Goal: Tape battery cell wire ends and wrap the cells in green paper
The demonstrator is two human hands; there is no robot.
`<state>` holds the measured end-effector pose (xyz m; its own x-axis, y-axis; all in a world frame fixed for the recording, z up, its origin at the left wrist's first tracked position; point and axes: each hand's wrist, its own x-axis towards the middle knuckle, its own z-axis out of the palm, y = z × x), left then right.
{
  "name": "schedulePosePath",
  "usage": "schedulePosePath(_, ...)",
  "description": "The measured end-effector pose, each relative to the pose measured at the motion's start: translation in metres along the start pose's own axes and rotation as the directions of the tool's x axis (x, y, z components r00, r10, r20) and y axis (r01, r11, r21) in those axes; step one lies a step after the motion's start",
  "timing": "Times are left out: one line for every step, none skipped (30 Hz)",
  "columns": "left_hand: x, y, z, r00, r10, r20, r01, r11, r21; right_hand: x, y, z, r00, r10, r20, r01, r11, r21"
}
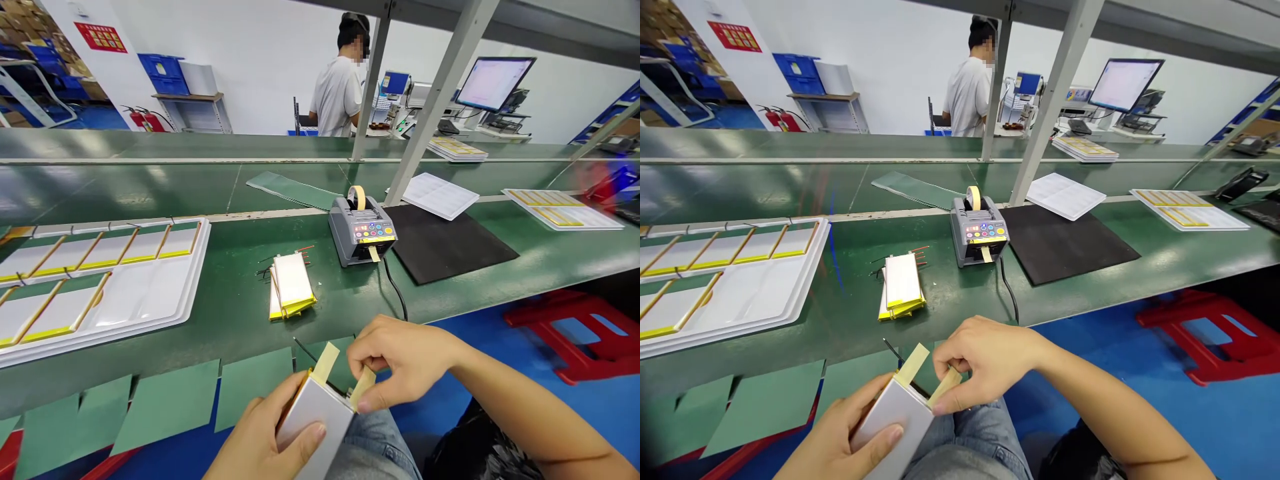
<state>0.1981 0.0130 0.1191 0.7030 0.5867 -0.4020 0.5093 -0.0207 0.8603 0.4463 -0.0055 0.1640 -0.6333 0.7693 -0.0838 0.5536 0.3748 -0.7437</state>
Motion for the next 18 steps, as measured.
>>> schedulePosePath(0.000,-0.001,0.000,1.000,-0.004,-0.005,0.005,1.000,0.004,0.001,0.000,0.001,1.000,0.004,0.007,-0.004,1.000,-0.026)
schedulePosePath(0.000,-0.001,0.000,1.000,-0.007,-0.011,0.007,1.000,0.010,0.002,0.000,0.002,1.000,0.008,0.011,-0.008,0.999,-0.053)
schedulePosePath(0.000,-0.001,0.000,1.000,-0.008,-0.019,0.008,1.000,0.016,0.003,-0.001,0.003,1.000,0.012,0.014,-0.011,0.997,-0.080)
schedulePosePath(0.000,0.000,0.000,1.000,-0.004,-0.015,0.004,1.000,0.021,0.004,-0.001,0.004,1.000,0.013,0.016,-0.012,0.994,-0.105)
schedulePosePath(0.000,0.001,0.000,1.000,0.003,-0.006,-0.003,1.000,0.026,0.005,-0.002,0.004,1.000,0.014,0.015,-0.012,0.992,-0.129)
schedulePosePath(0.000,0.002,-0.001,1.000,0.010,0.005,-0.010,0.999,0.031,0.006,-0.002,0.005,1.000,0.013,0.015,-0.011,0.989,-0.151)
schedulePosePath(0.000,0.004,-0.001,1.000,0.014,0.023,-0.015,0.999,0.035,0.006,-0.002,0.006,1.000,0.011,0.016,-0.009,0.986,-0.169)
schedulePosePath(0.000,0.006,-0.001,0.999,0.014,0.032,-0.015,0.999,0.042,0.007,-0.002,0.006,1.000,0.014,0.019,-0.011,0.982,-0.187)
schedulePosePath(0.000,0.007,0.000,1.000,0.010,0.028,-0.011,0.999,0.051,0.008,-0.002,0.006,0.999,0.023,0.025,-0.018,0.979,-0.203)
schedulePosePath(-0.001,0.008,0.001,1.000,0.003,0.007,-0.003,0.998,0.061,0.009,-0.002,0.006,0.999,0.042,0.028,-0.034,0.974,-0.222)
schedulePosePath(-0.002,0.007,0.003,1.000,-0.006,-0.027,0.008,0.997,0.071,0.009,-0.002,0.006,0.997,0.070,0.022,-0.063,0.968,-0.242)
schedulePosePath(-0.003,0.004,0.004,0.998,-0.016,-0.068,0.021,0.997,0.080,0.010,-0.001,0.007,0.994,0.107,0.001,-0.103,0.960,-0.259)
schedulePosePath(-0.004,0.001,0.006,0.993,-0.025,-0.115,0.036,0.995,0.089,0.010,-0.001,0.009,0.988,0.147,-0.046,-0.153,0.951,-0.269)
schedulePosePath(-0.005,-0.004,0.008,0.986,-0.035,-0.164,0.052,0.994,0.098,0.010,0.000,0.012,0.976,0.179,-0.121,-0.206,0.941,-0.269)
schedulePosePath(-0.005,-0.010,0.009,0.976,-0.048,-0.213,0.073,0.991,0.109,0.009,0.000,0.016,0.956,0.196,-0.220,-0.250,0.934,-0.254)
schedulePosePath(-0.006,-0.015,0.010,0.962,-0.066,-0.265,0.101,0.987,0.121,0.009,-0.001,0.021,0.924,0.186,-0.334,-0.271,0.935,-0.229)
schedulePosePath(-0.006,-0.021,0.010,0.943,-0.084,-0.322,0.134,0.981,0.138,0.008,-0.001,0.026,0.884,0.146,-0.445,-0.257,0.945,-0.200)
schedulePosePath(-0.007,-0.026,0.011,0.920,-0.097,-0.379,0.167,0.973,0.157,0.007,-0.002,0.032,0.837,0.089,-0.539,-0.217,0.960,-0.178)
